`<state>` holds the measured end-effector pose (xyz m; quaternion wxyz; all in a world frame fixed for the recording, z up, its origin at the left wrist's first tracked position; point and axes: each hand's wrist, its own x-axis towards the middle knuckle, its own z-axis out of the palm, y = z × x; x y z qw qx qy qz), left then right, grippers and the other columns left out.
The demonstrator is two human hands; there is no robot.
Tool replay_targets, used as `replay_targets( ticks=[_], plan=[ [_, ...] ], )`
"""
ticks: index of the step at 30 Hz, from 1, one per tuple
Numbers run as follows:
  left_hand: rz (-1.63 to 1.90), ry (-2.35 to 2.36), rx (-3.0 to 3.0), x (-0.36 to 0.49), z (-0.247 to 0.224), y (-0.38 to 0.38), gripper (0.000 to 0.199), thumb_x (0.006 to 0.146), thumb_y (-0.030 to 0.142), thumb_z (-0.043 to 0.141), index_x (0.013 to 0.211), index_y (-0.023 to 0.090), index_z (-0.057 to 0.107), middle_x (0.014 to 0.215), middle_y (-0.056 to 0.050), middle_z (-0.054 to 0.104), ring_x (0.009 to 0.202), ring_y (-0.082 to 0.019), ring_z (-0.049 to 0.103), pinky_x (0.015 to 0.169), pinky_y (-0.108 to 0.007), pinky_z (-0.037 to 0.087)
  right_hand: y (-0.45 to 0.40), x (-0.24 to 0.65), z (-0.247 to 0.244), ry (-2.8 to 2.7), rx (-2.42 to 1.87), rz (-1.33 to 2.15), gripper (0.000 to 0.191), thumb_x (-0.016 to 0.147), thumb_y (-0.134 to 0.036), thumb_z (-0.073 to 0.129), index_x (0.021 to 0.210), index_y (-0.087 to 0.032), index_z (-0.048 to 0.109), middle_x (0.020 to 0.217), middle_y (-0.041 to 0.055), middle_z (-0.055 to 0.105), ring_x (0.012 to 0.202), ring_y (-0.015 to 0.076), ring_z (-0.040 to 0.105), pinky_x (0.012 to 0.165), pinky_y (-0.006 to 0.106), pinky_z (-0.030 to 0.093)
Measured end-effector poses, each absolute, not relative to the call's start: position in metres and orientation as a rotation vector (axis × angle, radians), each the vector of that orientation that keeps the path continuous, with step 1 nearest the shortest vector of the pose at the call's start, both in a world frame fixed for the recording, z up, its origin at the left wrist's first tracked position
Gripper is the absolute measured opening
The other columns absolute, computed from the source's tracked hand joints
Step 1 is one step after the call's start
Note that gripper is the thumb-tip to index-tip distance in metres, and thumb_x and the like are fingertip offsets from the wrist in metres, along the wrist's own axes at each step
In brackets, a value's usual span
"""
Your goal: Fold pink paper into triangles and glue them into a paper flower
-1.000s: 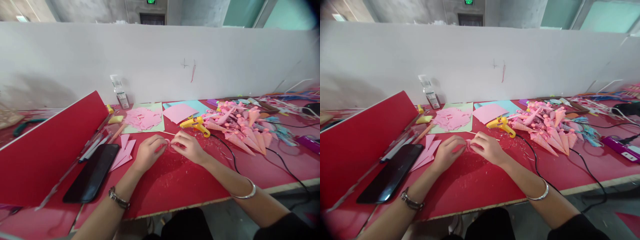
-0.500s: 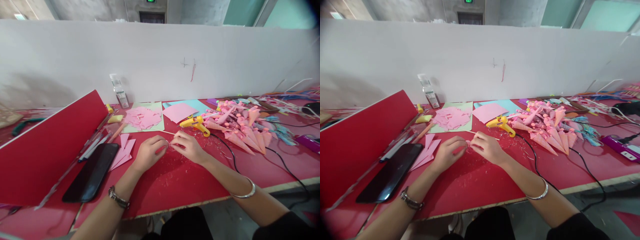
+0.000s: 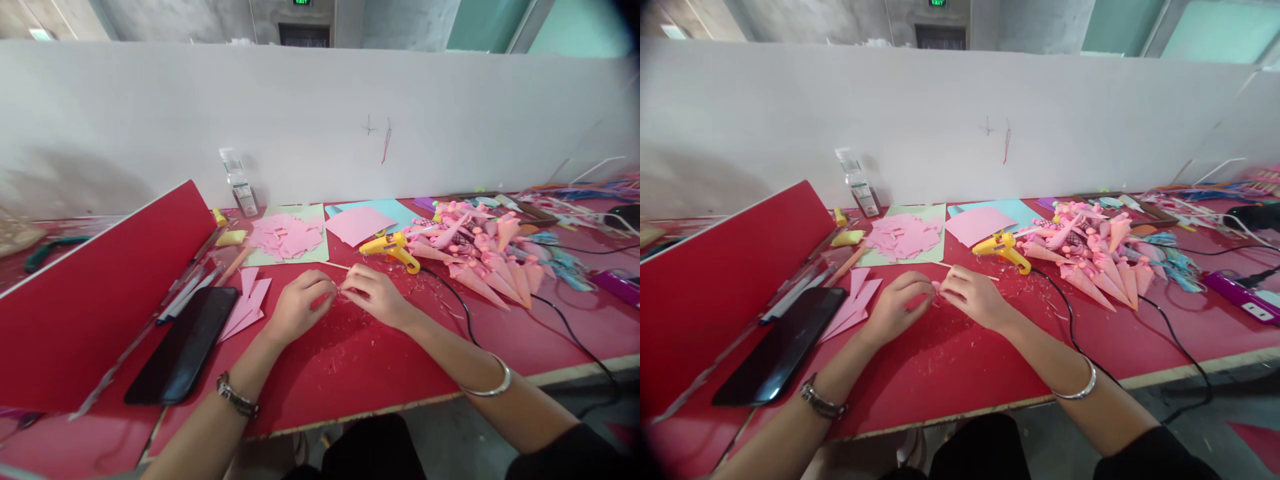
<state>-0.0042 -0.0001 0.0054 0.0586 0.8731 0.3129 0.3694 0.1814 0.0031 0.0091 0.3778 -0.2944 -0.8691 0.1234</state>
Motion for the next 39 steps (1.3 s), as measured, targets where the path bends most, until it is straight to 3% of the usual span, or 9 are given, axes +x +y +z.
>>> replay_targets(
  ticks=[3, 7, 10, 14, 20, 26, 32, 39],
  plan=[
    [1.142, 0.981, 2.549, -0.004, 0.008, -0.002, 0.010, 0.075, 0.018, 0.051, 0.085, 0.019, 0.048, 0.085, -0.004, 0.052, 0.081, -0.015, 0.049, 0.073, -0.028, 0.042, 0.003, 0.181, 0.009, -2.202, -0.760, 0.326, 0.012, 0.083, -0.023, 0.044, 0.078, -0.018, 0.053, 0.076, 0.0019, 0.051, 0.070, 0.0109, 0.051, 0.063, 0.023, 0.041],
    [1.145, 1.001, 2.397, -0.003, 0.006, -0.002, 0.051, 0.063, 0.030, 0.065, 0.105, 0.018, 0.037, 0.101, -0.009, 0.046, 0.095, -0.020, 0.046, 0.082, -0.036, 0.042, 0.003, 0.181, 0.008, -2.174, -0.766, 0.318, 0.009, 0.082, -0.021, 0.046, 0.080, -0.019, 0.054, 0.077, 0.0019, 0.055, 0.071, 0.0112, 0.053, 0.065, 0.023, 0.042],
    [1.043, 0.982, 2.350, -0.001, 0.001, -0.001, 0.065, 0.064, 0.028, 0.065, 0.118, 0.020, 0.028, 0.113, -0.012, 0.041, 0.105, -0.023, 0.042, 0.089, -0.041, 0.038, 0.002, 0.180, 0.008, -2.157, -0.765, 0.308, 0.010, 0.082, -0.021, 0.045, 0.081, -0.019, 0.055, 0.077, 0.0019, 0.056, 0.072, 0.0111, 0.053, 0.066, 0.024, 0.043],
    [0.931, 0.926, 2.256, 0.001, -0.005, 0.001, 0.058, 0.071, 0.015, 0.055, 0.121, 0.021, 0.027, 0.109, -0.009, 0.046, 0.099, -0.018, 0.047, 0.085, -0.035, 0.042, 0.000, 0.178, 0.008, -2.173, -0.718, 0.294, 0.012, 0.083, -0.021, 0.044, 0.084, -0.020, 0.056, 0.082, 0.0024, 0.055, 0.077, 0.0110, 0.053, 0.069, 0.024, 0.044],
    [0.911, 0.901, 2.225, 0.003, -0.002, 0.000, 0.059, 0.069, 0.007, 0.051, 0.122, 0.020, 0.027, 0.105, -0.008, 0.049, 0.092, -0.015, 0.051, 0.079, -0.031, 0.044, -0.003, 0.177, 0.011, -2.198, -0.713, 0.265, 0.012, 0.083, -0.021, 0.045, 0.085, -0.021, 0.057, 0.091, 0.0036, 0.052, 0.084, 0.0118, 0.053, 0.074, 0.025, 0.045],
    [0.938, 0.928, 2.231, 0.003, -0.003, 0.000, 0.065, 0.068, 0.006, 0.051, 0.126, 0.020, 0.023, 0.106, -0.009, 0.049, 0.092, -0.016, 0.051, 0.079, -0.030, 0.043, -0.006, 0.175, 0.015, -2.201, -0.690, 0.327, 0.016, 0.082, -0.016, 0.043, 0.092, -0.023, 0.053, 0.097, 0.0033, 0.050, 0.093, 0.0130, 0.051, 0.080, 0.028, 0.044],
    [1.005, 0.956, 2.214, 0.001, -0.004, 0.000, 0.071, 0.069, 0.006, 0.051, 0.128, 0.023, 0.016, 0.099, -0.006, 0.050, 0.089, -0.015, 0.050, 0.079, -0.032, 0.042, -0.004, 0.174, 0.012, -2.064, -0.769, 0.378, 0.038, 0.075, -0.019, 0.051, 0.112, -0.021, 0.039, 0.101, 0.0069, 0.049, 0.093, 0.0177, 0.050, 0.081, 0.036, 0.044],
    [0.982, 0.970, 2.161, 0.002, -0.005, -0.001, 0.072, 0.070, 0.010, 0.052, 0.130, 0.023, 0.014, 0.103, -0.008, 0.049, 0.091, -0.016, 0.051, 0.079, -0.031, 0.042, -0.002, 0.174, 0.010, -2.142, -0.811, 0.495, 0.041, 0.075, -0.025, 0.055, 0.114, -0.025, 0.041, 0.110, 0.0063, 0.047, 0.104, 0.0188, 0.046, 0.088, 0.037, 0.041]
  ],
)
